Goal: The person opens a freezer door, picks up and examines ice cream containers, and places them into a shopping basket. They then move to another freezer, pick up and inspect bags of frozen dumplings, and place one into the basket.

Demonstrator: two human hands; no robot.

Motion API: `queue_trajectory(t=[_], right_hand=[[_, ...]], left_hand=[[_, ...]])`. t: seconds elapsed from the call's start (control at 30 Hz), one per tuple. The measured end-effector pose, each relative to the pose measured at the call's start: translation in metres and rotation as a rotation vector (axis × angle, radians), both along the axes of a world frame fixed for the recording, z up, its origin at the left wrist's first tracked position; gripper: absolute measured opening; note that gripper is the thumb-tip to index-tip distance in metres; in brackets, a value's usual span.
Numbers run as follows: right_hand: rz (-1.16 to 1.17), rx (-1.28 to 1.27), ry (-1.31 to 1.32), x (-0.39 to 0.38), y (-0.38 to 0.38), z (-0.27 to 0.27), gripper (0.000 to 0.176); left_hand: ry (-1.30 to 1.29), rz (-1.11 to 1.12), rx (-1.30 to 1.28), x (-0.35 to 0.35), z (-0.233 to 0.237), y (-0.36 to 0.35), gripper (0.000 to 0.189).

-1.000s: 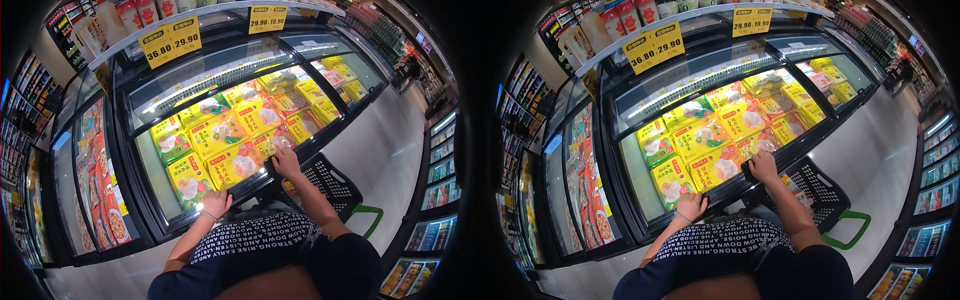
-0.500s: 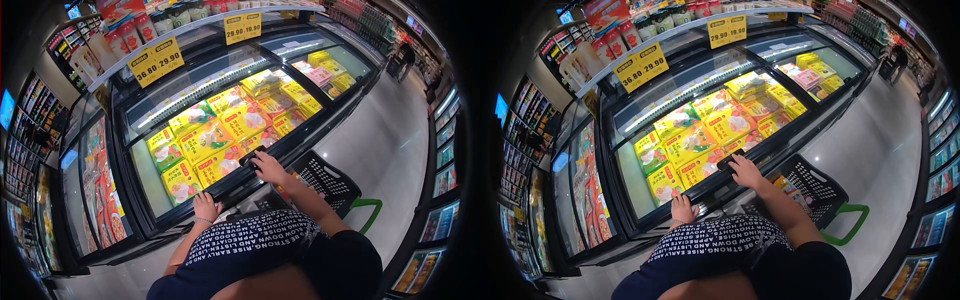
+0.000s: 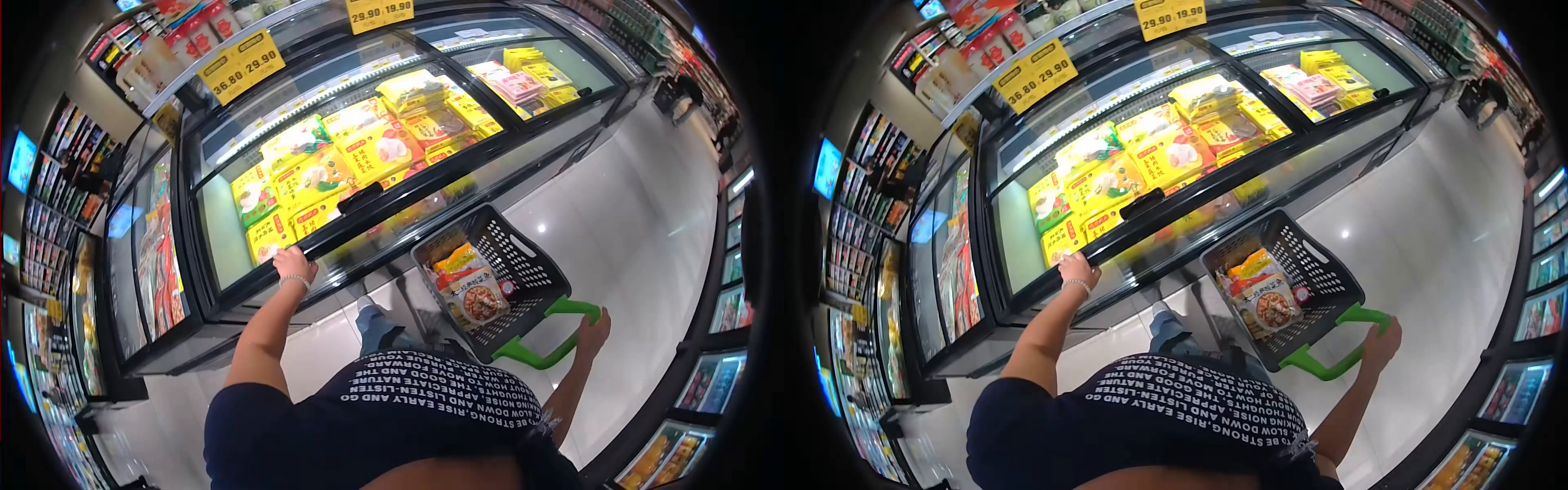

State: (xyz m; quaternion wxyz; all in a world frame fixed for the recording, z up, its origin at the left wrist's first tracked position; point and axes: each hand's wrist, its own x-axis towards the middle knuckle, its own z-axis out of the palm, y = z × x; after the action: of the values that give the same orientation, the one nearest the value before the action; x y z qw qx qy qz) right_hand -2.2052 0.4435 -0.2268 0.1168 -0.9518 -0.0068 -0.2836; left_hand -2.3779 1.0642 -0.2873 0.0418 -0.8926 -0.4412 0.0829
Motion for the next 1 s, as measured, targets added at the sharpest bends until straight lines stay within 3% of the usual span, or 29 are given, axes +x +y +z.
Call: queue_trajectory(t=[0.1,0.2,0.33,0.5,0.67,1.0], right_hand=[[-0.275,0.843,0.341,0.016,-0.032,-0.055,0.043],[-0.103,1.274,0.568,-0.003,-0.004,-0.024,0.043],[-0.137,1.509,0.497,-0.007,0.000,-0.032,0.022],[-0.088,1.592,0.546,-0.011,-0.007,-0.044,0.007],[-0.105,1.612,0.578,-0.031,-0.014,-0.052,0.007],[-0.109,1.558,0.687,-0.051,-0.062,-0.052,0.008]], left_hand=[[0.054,0.033,-0.035,0.000,0.002,-0.002,0.066],[0.099,0.103,-0.050,0.006,0.003,-0.009,0.070],[0.077,0.134,-0.006,0.005,0.003,-0.018,0.070],[-0.034,0.008,0.018,-0.014,0.000,-0.019,0.069],[-0.173,-0.085,0.008,-0.029,0.002,-0.018,0.068],[-0.182,-0.125,-0.069,-0.036,0.002,-0.014,0.079]])
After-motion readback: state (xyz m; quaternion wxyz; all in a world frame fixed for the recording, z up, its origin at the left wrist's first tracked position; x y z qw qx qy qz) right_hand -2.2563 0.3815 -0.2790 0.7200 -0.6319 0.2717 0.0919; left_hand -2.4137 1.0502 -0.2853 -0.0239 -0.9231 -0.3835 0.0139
